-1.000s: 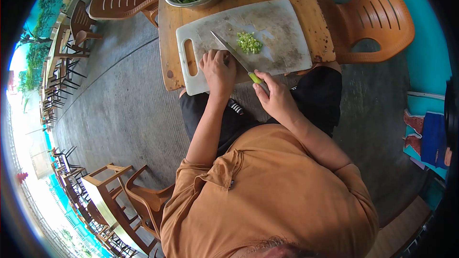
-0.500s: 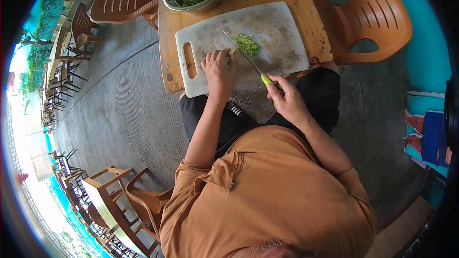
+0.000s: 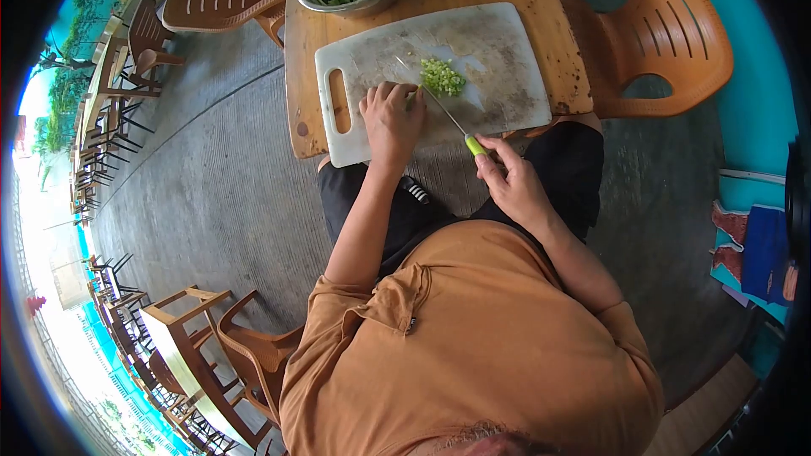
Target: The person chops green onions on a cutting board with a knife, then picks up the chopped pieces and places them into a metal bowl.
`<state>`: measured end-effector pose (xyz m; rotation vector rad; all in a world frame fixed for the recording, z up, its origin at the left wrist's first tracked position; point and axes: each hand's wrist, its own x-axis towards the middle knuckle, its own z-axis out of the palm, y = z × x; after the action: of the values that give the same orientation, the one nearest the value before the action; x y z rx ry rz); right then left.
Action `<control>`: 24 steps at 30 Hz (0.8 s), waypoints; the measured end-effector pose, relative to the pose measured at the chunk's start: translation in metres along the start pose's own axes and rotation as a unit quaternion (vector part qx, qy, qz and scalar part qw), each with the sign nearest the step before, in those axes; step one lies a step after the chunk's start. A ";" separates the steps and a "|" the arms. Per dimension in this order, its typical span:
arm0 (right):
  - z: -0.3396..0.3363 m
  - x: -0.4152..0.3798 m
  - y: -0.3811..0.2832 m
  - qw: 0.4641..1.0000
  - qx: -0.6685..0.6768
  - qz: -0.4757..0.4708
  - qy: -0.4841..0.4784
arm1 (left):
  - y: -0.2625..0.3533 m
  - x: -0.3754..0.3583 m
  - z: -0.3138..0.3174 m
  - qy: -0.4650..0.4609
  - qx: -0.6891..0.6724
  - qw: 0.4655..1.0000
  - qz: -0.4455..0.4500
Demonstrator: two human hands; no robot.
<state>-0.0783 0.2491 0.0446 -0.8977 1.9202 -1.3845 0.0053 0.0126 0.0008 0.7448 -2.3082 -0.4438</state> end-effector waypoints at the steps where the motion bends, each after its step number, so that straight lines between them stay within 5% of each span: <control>1: 0.000 -0.001 -0.001 1.000 -0.007 0.007 -0.003 | 0.000 0.000 0.000 -0.001 0.004 1.000 0.003; 24: 0.017 0.013 0.005 0.989 -0.102 -0.101 0.042 | 0.001 -0.004 -0.001 -0.009 0.033 0.999 -0.028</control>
<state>-0.0732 0.2304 0.0344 -1.1773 2.1109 -1.3761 0.0078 0.0158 -0.0004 0.8418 -2.3336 -0.4015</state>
